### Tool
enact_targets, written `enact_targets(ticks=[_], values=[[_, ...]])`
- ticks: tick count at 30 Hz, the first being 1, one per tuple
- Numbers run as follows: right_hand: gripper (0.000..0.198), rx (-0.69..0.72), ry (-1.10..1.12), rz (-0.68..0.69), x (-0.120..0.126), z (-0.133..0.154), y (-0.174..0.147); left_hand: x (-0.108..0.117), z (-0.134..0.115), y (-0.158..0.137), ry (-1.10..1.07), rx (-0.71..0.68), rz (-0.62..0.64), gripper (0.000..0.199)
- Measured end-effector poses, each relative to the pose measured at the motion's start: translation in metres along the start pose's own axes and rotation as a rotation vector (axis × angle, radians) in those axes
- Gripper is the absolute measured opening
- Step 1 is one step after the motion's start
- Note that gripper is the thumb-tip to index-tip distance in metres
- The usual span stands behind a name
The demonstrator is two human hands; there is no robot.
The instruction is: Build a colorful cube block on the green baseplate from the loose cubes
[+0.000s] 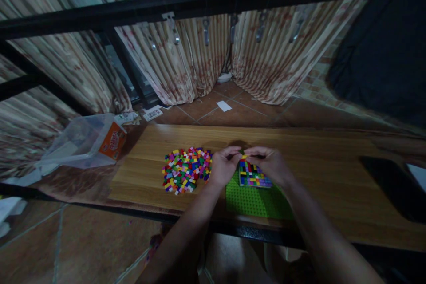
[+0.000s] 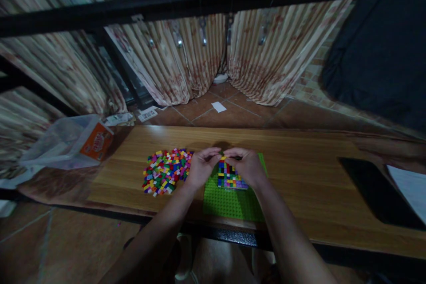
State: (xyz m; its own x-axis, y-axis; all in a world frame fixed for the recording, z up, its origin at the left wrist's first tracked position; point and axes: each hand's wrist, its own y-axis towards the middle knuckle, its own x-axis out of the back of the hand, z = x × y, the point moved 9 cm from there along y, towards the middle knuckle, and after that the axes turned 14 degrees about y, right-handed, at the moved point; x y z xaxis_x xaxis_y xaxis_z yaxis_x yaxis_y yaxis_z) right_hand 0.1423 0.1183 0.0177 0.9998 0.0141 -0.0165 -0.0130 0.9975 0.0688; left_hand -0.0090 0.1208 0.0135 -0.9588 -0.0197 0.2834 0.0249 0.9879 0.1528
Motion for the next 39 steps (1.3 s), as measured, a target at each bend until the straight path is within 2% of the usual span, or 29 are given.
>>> enact_targets(ticks=[4, 9, 12, 15, 17, 19, 21, 23, 25, 28, 33, 36, 39], values=[[0.024, 0.013, -0.028, -0.009, 0.002, -0.003, 0.0, -0.001, -0.002, -0.004, 0.054, -0.003, 0.004, 0.021], [0.027, 0.043, -0.092, -0.017, 0.003, -0.006, -0.006, -0.002, -0.008, -0.012, 0.246, -0.022, 0.029, 0.027], [0.03, 0.023, -0.147, -0.04, 0.008, -0.007, -0.01, 0.01, -0.015, -0.015, 0.328, -0.06, 0.006, 0.029], [0.034, -0.003, -0.218, -0.085, 0.017, -0.005, -0.013, 0.05, -0.019, -0.013, 0.425, -0.074, -0.097, 0.03], [0.032, 0.026, -0.262, -0.149, 0.026, 0.001, -0.014, 0.093, -0.015, -0.01, 0.547, -0.029, -0.214, 0.03], [0.029, 0.089, -0.265, -0.219, 0.034, 0.011, -0.016, 0.141, -0.005, -0.007, 0.693, 0.075, -0.327, 0.034], [0.027, 0.137, -0.239, -0.261, 0.038, 0.018, -0.017, 0.177, 0.007, -0.005, 0.823, 0.178, -0.36, 0.039], [0.028, 0.149, -0.219, -0.281, 0.039, 0.021, -0.018, 0.197, 0.019, -0.002, 0.949, 0.243, -0.328, 0.04], [0.03, 0.131, -0.216, -0.29, 0.037, 0.021, -0.017, 0.2, 0.027, 0.001, 1.069, 0.259, -0.249, 0.038], [0.033, 0.102, -0.215, -0.293, 0.036, 0.02, -0.015, 0.191, 0.033, 0.002, 1.154, 0.247, -0.161, 0.031], [0.031, 0.118, -0.229, -0.286, 0.035, 0.019, -0.012, 0.191, 0.031, 0.003, 1.146, 0.248, -0.166, 0.024], [0.03, 0.147, -0.218, -0.311, 0.036, 0.022, -0.013, 0.192, 0.019, 0.004, 0.895, 0.18, -0.248, 0.019], [0.026, 0.221, -0.193, -0.327, 0.029, 0.034, -0.019, 0.167, 0.003, 0.002, 0.349, 0.051, -0.221, 0.014]])
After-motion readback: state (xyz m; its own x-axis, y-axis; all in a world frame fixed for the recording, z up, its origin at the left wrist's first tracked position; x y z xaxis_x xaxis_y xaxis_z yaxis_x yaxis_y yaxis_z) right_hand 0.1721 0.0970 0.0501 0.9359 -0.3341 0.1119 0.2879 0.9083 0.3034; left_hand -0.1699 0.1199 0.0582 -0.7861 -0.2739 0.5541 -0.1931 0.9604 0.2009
